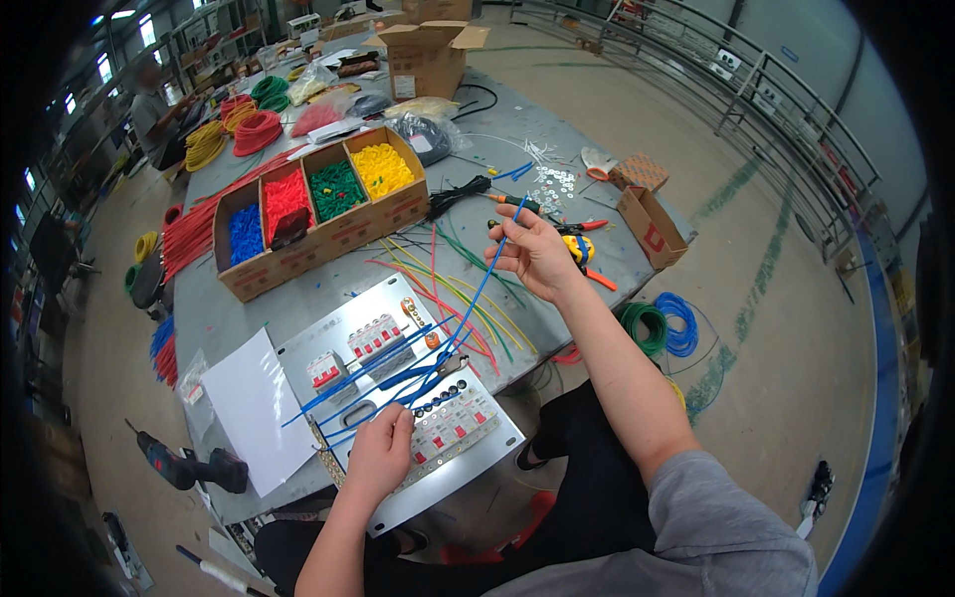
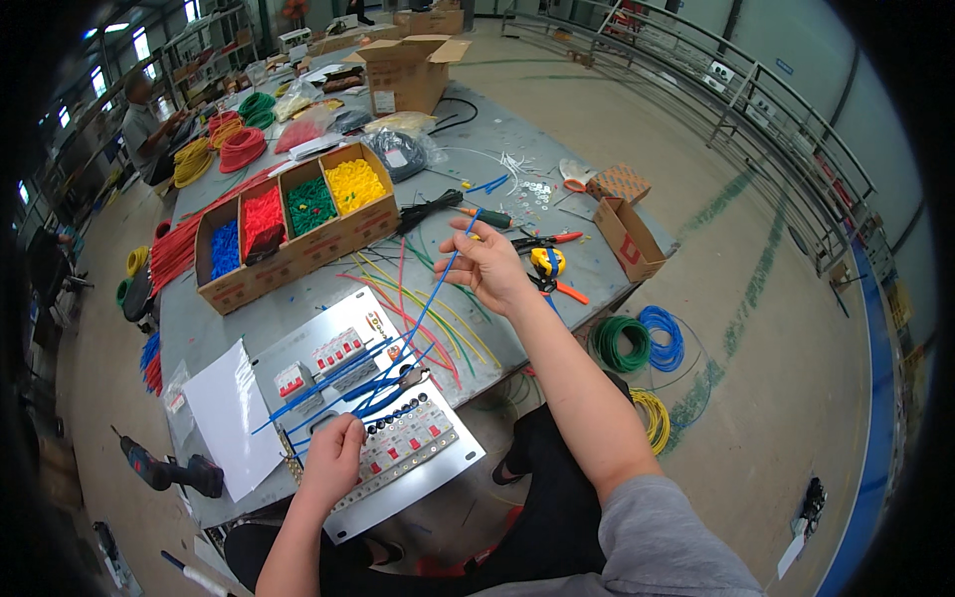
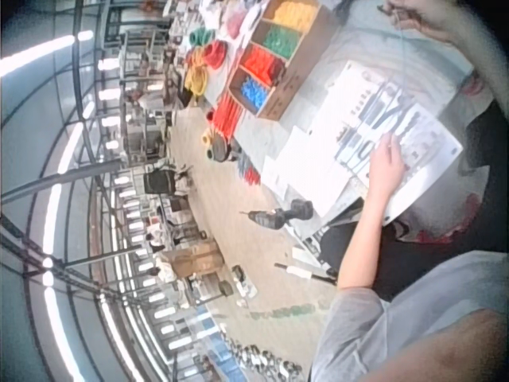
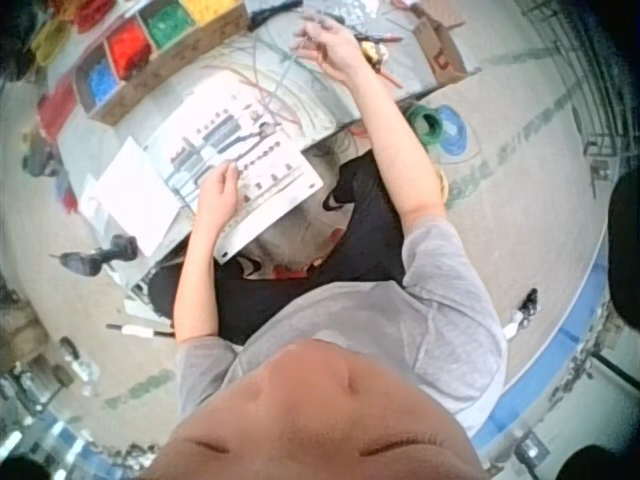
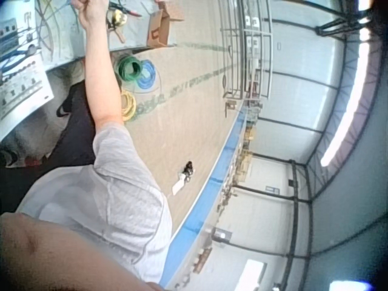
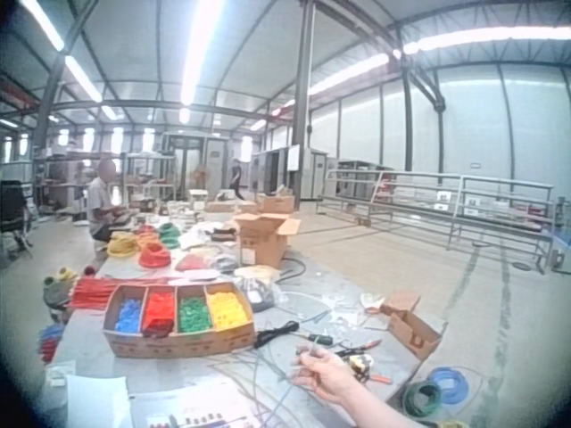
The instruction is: The person sits at a workbench and handles blue insulated wires, stripping the ends and inserting them into terminals on a metal electrical panel. They repeatedly pick up wires, strip them, and connect them to the panel while other tools and materials are visible on the table.
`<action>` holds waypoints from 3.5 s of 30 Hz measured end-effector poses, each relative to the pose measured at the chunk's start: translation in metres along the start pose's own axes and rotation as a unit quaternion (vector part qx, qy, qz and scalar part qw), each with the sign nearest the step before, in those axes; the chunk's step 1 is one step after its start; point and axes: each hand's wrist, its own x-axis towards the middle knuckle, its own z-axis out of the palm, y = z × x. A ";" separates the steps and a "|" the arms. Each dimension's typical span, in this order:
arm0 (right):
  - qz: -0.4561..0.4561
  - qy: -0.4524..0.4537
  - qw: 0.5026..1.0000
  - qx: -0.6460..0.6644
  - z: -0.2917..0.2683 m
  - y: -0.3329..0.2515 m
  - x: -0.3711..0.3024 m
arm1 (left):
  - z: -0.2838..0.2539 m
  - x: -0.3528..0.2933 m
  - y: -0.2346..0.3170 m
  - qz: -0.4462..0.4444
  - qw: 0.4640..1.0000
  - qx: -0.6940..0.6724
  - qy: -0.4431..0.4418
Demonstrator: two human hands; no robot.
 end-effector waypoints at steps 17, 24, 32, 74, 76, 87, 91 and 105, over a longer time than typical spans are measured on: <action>0.167 -0.127 0.978 -0.008 0.103 0.114 -0.051 | 0.000 0.020 -0.023 -0.003 0.996 -0.024 0.080; 0.153 -0.093 0.984 -0.023 0.119 0.116 -0.042 | 0.000 0.034 -0.012 0.002 0.993 0.022 0.119; 0.120 -0.073 0.990 0.018 0.094 0.106 -0.016 | 0.001 0.027 -0.022 0.051 0.992 0.006 0.119; 0.123 -0.054 0.991 0.001 0.072 0.097 -0.028 | -0.015 -0.020 -0.019 0.005 0.991 0.134 0.023; 0.114 -0.023 0.993 -0.014 0.065 0.090 -0.023 | -0.012 -0.018 -0.021 0.028 0.983 0.177 0.031; 0.044 0.085 0.991 -0.089 0.023 0.035 -0.005 | -0.008 -0.016 -0.020 0.074 0.953 0.291 0.025; 0.084 0.042 0.996 0.003 0.052 0.070 -0.033 | -0.008 -0.015 -0.020 0.077 0.955 0.285 0.034; 0.075 0.077 0.994 -0.012 0.032 0.063 -0.021 | -0.009 -0.008 -0.010 0.038 0.979 0.199 0.017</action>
